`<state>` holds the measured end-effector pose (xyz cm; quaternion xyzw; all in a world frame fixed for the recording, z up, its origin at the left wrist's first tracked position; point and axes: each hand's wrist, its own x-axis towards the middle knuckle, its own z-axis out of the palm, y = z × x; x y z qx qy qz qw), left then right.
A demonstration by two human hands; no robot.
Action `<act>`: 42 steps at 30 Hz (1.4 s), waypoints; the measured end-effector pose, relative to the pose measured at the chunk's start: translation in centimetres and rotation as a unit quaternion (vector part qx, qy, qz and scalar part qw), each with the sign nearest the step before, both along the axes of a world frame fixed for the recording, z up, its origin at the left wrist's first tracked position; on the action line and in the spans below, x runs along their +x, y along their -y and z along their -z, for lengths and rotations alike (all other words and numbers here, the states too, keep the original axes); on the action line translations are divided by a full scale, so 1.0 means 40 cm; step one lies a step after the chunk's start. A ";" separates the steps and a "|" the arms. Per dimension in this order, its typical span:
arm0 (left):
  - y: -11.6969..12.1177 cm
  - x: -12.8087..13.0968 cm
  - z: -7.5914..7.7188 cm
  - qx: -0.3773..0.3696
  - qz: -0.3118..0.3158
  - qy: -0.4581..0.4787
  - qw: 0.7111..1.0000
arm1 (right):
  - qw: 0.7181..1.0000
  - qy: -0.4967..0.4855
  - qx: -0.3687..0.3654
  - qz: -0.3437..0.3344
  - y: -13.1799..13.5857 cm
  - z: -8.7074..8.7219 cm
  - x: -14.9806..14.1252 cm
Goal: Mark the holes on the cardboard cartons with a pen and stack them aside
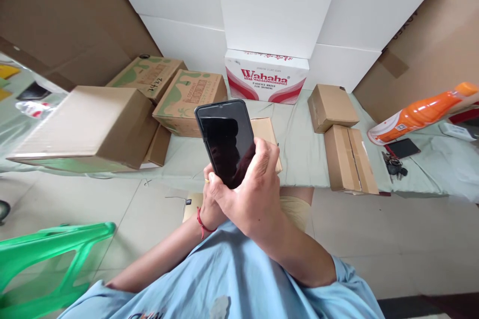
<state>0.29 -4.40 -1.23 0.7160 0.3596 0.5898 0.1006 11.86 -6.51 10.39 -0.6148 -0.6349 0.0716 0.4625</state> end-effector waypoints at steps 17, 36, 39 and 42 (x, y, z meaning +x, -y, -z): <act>0.007 -0.032 0.012 0.001 -0.014 -0.043 0.999 | 0.997 -0.061 0.041 0.000 0.007 -0.008 0.057; 0.007 -0.268 0.035 -0.350 -0.063 0.430 0.830 | 0.889 0.106 -0.396 0.205 -0.176 0.338 0.400; 0.012 -0.277 0.041 -0.412 -0.075 0.475 0.774 | 0.927 0.121 -0.310 0.177 -0.184 0.332 0.411; 0.009 -0.279 0.034 -0.458 -0.107 0.444 0.763 | 0.970 0.015 -0.224 0.089 -0.196 0.311 0.390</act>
